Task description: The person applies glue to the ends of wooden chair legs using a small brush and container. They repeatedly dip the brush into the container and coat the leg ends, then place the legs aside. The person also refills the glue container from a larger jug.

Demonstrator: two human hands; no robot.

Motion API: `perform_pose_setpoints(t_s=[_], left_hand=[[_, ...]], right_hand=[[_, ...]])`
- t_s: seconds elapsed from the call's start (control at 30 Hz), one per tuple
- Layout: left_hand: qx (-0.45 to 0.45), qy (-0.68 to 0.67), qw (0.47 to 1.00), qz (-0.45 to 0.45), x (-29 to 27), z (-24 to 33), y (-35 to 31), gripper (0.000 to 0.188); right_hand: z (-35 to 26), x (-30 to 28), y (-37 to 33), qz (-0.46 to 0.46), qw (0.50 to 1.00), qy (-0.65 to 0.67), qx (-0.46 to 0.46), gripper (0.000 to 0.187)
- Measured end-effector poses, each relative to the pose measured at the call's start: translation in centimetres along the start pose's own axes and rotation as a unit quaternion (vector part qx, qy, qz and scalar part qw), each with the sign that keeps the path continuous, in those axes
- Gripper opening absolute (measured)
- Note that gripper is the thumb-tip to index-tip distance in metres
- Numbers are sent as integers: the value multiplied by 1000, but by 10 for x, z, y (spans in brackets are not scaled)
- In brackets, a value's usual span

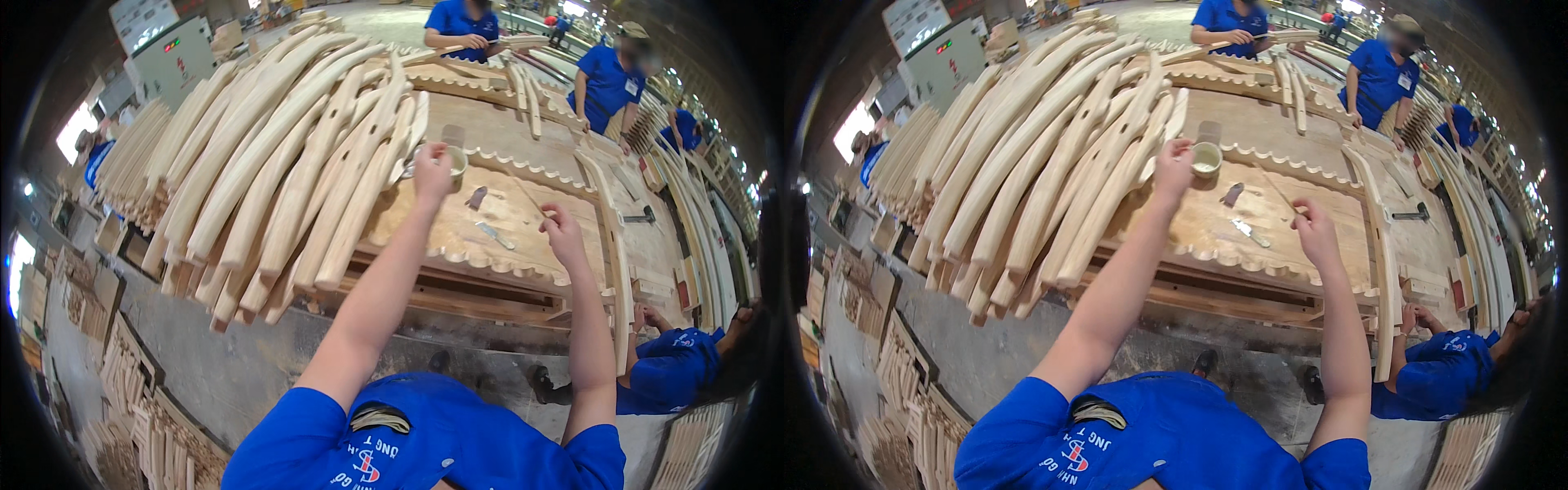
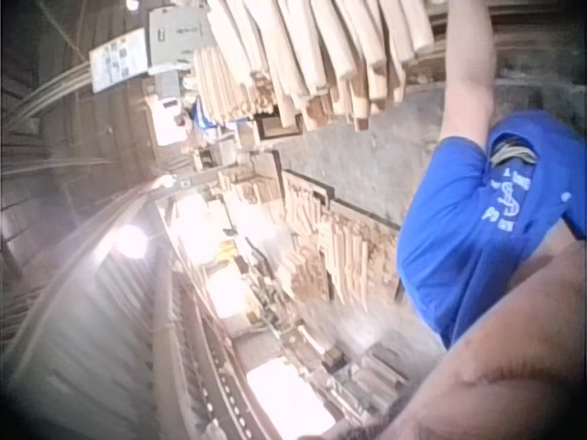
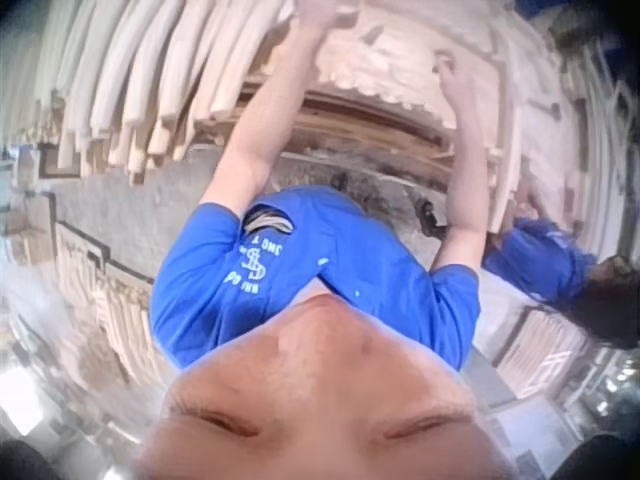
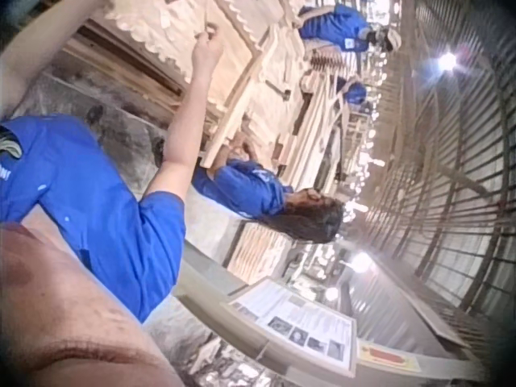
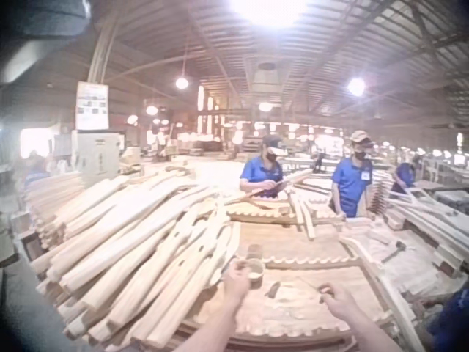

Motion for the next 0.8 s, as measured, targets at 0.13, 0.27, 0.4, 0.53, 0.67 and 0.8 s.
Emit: perform_pose_setpoints(t_s=[0.13,0.27,0.4,0.53,0.67,0.8], left_hand=[[-74,119,990,-5,-11,-76,66,26],[-105,210,955,-179,16,-124,105,41],[-147,200,927,-281,49,-148,126,55],[-161,190,893,-376,84,-149,128,77],[-121,219,862,-442,86,-141,127,79],[-38,224,864,-449,87,-113,122,69]], right_hand=[[-32,19,40,0,990,-125,-58,24],[-60,32,70,2,963,-255,-89,25],[-78,64,112,-25,920,-361,-148,21],[-85,91,143,-47,888,-416,-189,13],[-86,108,156,-38,882,-415,-220,11],[-71,103,159,-75,884,-401,-227,12]])
Point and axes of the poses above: each hand's wrist, its own y-axis towards the middle knuckle, its own x-axis out of the palm, z = x × y, the point moved 4 cm from there along y, towards the middle knuckle, and after that the axes turned 15 degrees about x, right-handed, at the moved point
